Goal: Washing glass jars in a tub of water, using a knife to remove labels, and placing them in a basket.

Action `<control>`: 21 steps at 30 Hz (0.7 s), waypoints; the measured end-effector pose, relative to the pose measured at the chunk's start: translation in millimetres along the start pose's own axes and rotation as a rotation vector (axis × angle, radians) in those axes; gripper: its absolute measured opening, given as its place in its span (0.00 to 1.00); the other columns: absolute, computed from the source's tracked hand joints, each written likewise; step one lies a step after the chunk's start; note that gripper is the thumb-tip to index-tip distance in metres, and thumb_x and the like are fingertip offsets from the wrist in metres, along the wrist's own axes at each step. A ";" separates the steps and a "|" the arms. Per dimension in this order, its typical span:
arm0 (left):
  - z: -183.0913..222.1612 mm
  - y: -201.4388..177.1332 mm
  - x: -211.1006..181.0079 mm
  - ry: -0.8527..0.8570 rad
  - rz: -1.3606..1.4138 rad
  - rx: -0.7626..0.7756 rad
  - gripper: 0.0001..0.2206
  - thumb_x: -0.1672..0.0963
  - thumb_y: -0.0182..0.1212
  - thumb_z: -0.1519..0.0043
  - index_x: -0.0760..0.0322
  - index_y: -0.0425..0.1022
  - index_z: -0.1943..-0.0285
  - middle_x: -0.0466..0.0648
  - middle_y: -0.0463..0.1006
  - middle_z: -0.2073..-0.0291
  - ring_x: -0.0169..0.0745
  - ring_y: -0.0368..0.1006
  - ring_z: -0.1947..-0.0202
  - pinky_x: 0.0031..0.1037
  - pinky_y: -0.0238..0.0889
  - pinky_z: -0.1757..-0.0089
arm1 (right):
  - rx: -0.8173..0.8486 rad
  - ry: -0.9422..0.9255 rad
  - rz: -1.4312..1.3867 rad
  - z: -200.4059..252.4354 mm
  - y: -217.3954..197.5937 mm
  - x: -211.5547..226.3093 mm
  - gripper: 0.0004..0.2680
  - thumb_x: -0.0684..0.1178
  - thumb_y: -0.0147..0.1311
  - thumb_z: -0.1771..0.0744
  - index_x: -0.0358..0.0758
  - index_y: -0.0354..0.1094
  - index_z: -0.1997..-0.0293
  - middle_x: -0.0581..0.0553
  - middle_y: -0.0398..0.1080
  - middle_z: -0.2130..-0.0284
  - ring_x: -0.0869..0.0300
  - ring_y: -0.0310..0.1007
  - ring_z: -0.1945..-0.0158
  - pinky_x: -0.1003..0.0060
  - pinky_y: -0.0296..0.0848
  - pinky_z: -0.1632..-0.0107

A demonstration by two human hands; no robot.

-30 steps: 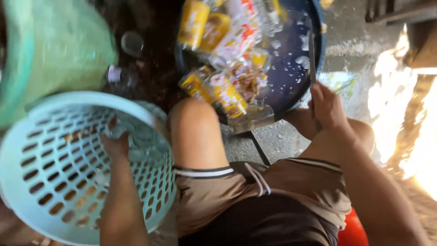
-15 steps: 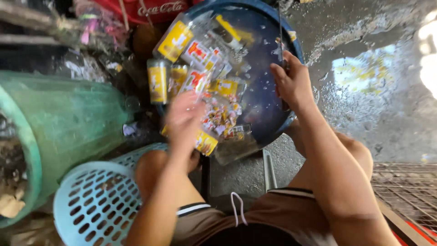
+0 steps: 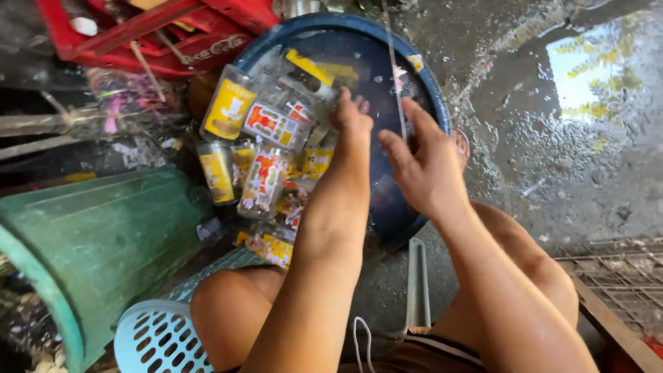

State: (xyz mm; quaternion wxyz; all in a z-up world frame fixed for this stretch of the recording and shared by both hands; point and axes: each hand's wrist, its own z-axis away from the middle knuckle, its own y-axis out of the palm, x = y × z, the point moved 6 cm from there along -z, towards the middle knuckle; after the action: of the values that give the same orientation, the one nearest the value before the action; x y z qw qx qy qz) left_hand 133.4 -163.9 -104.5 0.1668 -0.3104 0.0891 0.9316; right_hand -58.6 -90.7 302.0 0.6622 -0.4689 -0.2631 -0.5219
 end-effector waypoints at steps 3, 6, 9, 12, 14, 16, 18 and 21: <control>22.6 10.3 -18.4 -0.101 0.102 0.193 0.35 0.52 0.62 0.34 0.65 0.46 0.22 0.56 0.48 0.23 0.65 0.52 0.27 0.52 0.47 0.33 | 0.027 -0.017 -0.015 3.3 1.9 4.3 0.23 0.58 0.59 0.32 0.45 0.61 0.29 0.32 0.75 0.48 0.39 0.69 0.39 0.43 0.65 0.38; 38.0 22.0 -31.4 -0.113 0.228 0.214 0.30 0.51 0.58 0.31 0.60 0.50 0.23 0.52 0.46 0.22 0.57 0.59 0.30 0.43 0.50 0.32 | 0.038 0.011 -0.094 -0.7 4.0 -8.4 0.22 0.56 0.59 0.32 0.44 0.62 0.30 0.42 0.76 0.77 0.56 0.80 0.69 0.60 0.75 0.64; 34.3 21.1 -25.9 -0.118 0.094 0.279 0.35 0.46 0.66 0.36 0.54 0.54 0.23 0.52 0.53 0.24 0.51 0.62 0.32 0.34 0.57 0.37 | 0.049 -0.009 -0.152 0.7 7.7 -8.5 0.22 0.54 0.59 0.31 0.39 0.61 0.29 0.43 0.74 0.79 0.58 0.78 0.74 0.66 0.71 0.70; 52.6 24.4 -46.7 -0.125 0.063 0.147 0.45 0.45 0.79 0.50 0.68 0.55 0.31 0.53 0.60 0.44 0.54 0.66 0.49 0.34 0.64 0.49 | 0.054 -0.011 -0.180 3.3 9.9 -5.4 0.22 0.51 0.59 0.31 0.39 0.60 0.30 0.45 0.72 0.81 0.60 0.77 0.76 0.68 0.71 0.73; 75.4 25.9 -66.4 -0.097 -0.006 0.041 0.34 0.45 0.76 0.53 0.62 0.67 0.44 0.49 0.66 0.53 0.46 0.65 0.58 0.32 0.61 0.60 | 0.071 -0.018 -0.084 5.7 8.0 9.5 0.22 0.53 0.56 0.31 0.36 0.59 0.29 0.49 0.67 0.81 0.63 0.68 0.77 0.70 0.66 0.69; 89.5 25.6 -78.7 -0.069 -0.075 -0.062 0.23 0.45 0.74 0.57 0.56 0.79 0.57 0.45 0.72 0.62 0.38 0.64 0.67 0.29 0.59 0.71 | 0.087 -0.029 0.011 5.5 8.0 17.7 0.22 0.55 0.52 0.30 0.34 0.58 0.29 0.53 0.62 0.81 0.66 0.58 0.77 0.71 0.60 0.66; 94.4 23.5 -83.9 -0.033 -0.094 -0.101 0.26 0.50 0.76 0.62 0.59 0.77 0.54 0.44 0.79 0.45 0.45 0.69 0.42 0.44 0.66 0.50 | 0.100 -0.030 -0.031 4.5 10.5 18.4 0.22 0.54 0.52 0.30 0.33 0.58 0.29 0.54 0.64 0.78 0.67 0.57 0.76 0.72 0.60 0.66; 119.8 21.9 -86.8 -0.029 -0.048 -0.147 0.34 0.52 0.76 0.64 0.64 0.68 0.48 0.52 0.74 0.53 0.46 0.70 0.60 0.36 0.66 0.70 | 0.085 -0.054 -0.010 3.0 8.7 24.7 0.19 0.53 0.52 0.30 0.39 0.60 0.30 0.56 0.60 0.81 0.69 0.54 0.78 0.71 0.56 0.70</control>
State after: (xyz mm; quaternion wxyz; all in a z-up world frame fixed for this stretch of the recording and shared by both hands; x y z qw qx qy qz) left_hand 124.9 -174.1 44.4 0.1673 -0.3101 0.0104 0.9358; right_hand -42.2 -98.9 320.9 0.6715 -0.4530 -0.3051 -0.5008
